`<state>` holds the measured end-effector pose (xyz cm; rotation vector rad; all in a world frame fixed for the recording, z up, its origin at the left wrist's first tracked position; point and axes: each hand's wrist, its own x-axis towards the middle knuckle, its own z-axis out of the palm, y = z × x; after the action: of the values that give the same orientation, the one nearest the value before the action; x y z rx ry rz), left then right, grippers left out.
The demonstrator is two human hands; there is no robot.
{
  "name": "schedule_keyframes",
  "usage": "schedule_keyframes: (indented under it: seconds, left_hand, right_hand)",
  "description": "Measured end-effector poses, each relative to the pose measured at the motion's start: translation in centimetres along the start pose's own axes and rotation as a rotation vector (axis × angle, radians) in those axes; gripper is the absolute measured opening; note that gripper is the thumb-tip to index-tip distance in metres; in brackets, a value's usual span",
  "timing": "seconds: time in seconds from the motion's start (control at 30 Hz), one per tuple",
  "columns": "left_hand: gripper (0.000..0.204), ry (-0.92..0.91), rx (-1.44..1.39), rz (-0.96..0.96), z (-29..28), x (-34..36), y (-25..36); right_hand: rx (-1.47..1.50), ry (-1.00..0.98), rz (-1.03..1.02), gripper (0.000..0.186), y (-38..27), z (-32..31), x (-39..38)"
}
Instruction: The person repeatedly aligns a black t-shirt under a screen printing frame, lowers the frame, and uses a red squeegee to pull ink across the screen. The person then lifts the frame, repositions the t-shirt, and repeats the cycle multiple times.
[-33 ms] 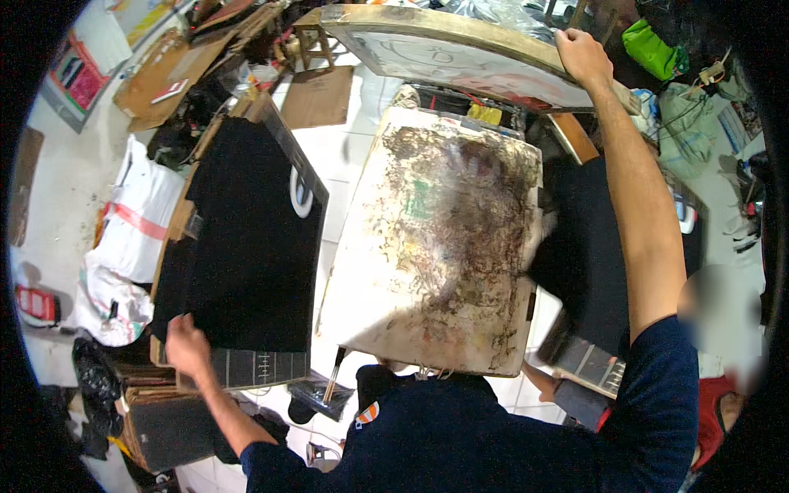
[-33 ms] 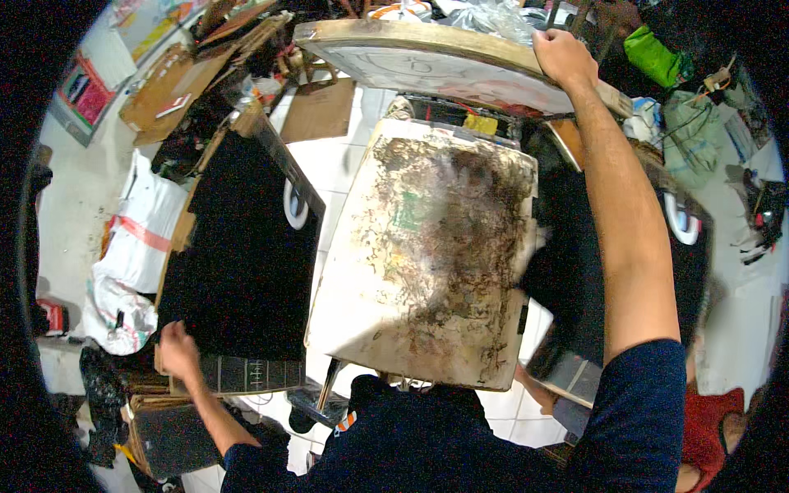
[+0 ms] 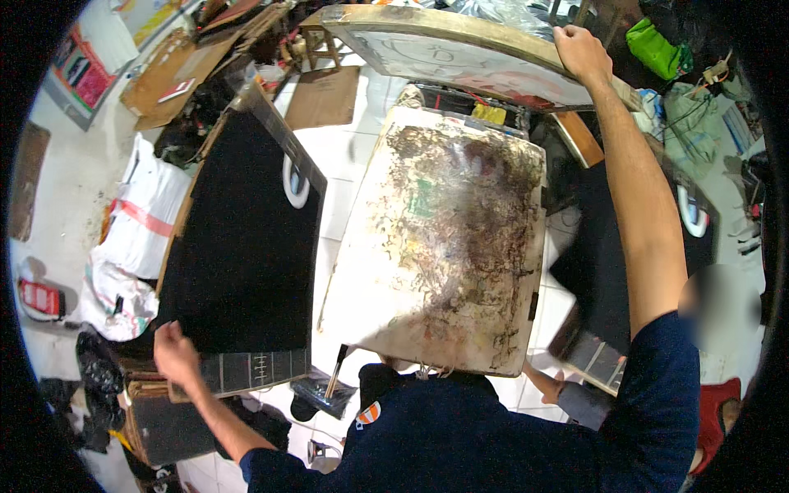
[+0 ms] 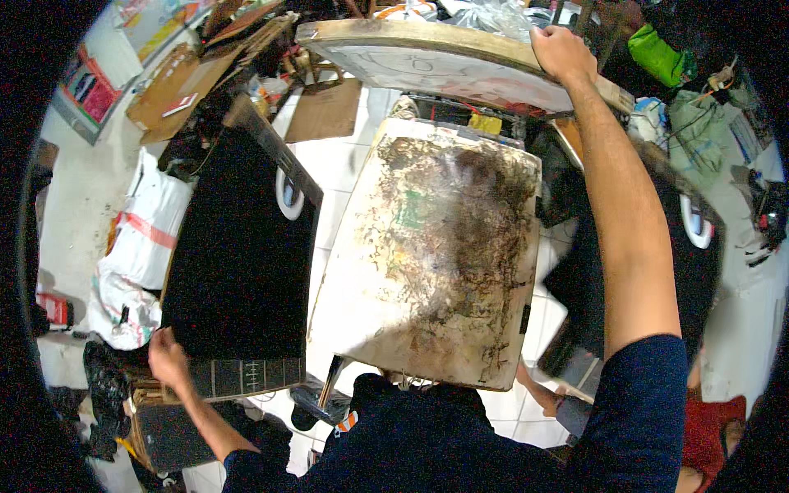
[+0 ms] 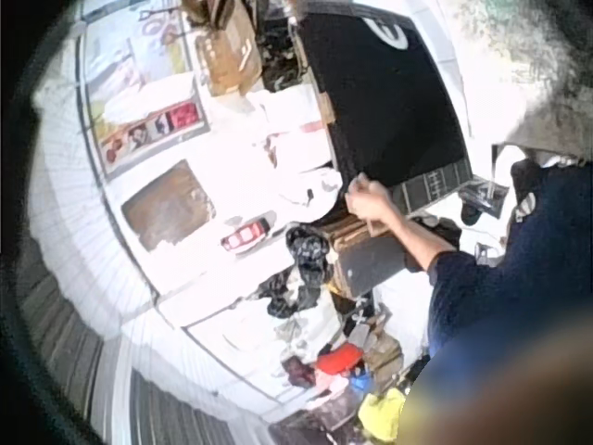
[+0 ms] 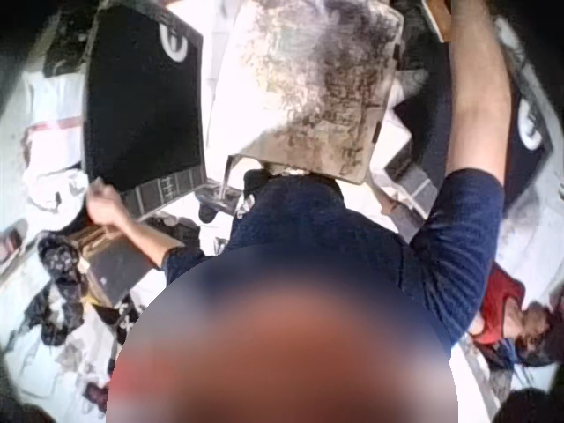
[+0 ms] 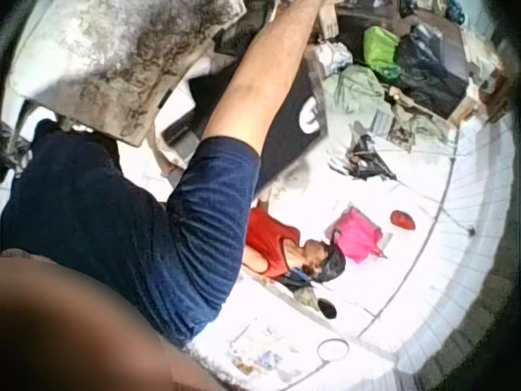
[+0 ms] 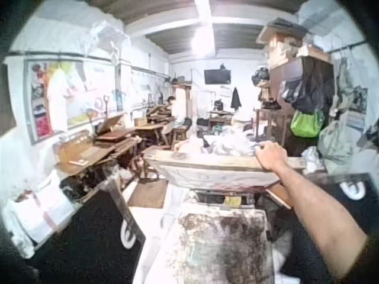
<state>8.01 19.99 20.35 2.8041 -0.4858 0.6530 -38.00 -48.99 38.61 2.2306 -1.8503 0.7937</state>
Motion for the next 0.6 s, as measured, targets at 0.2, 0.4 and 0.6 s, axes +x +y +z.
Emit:
schedule_keyframes:
  seconds: [0.2,0.4,0.6]
  left_hand:
    - [0.039,0.203,-0.438,-0.159,-15.8,-1.7,-16.4]
    - [0.039,0.242,-0.559,-0.332,-18.2,-6.8,-25.1]
    - [0.037,0.020,-0.673,-0.384,-12.1,-5.5,-27.6]
  right_hand:
    - [0.036,0.043,-0.088,0.061,0.0,0.3,2.2]
    - [0.114,0.139,-0.010,0.046,-0.5,0.5,1.5]
    - [0.061,0.065,-0.088,0.053,0.0,0.3,-0.9]
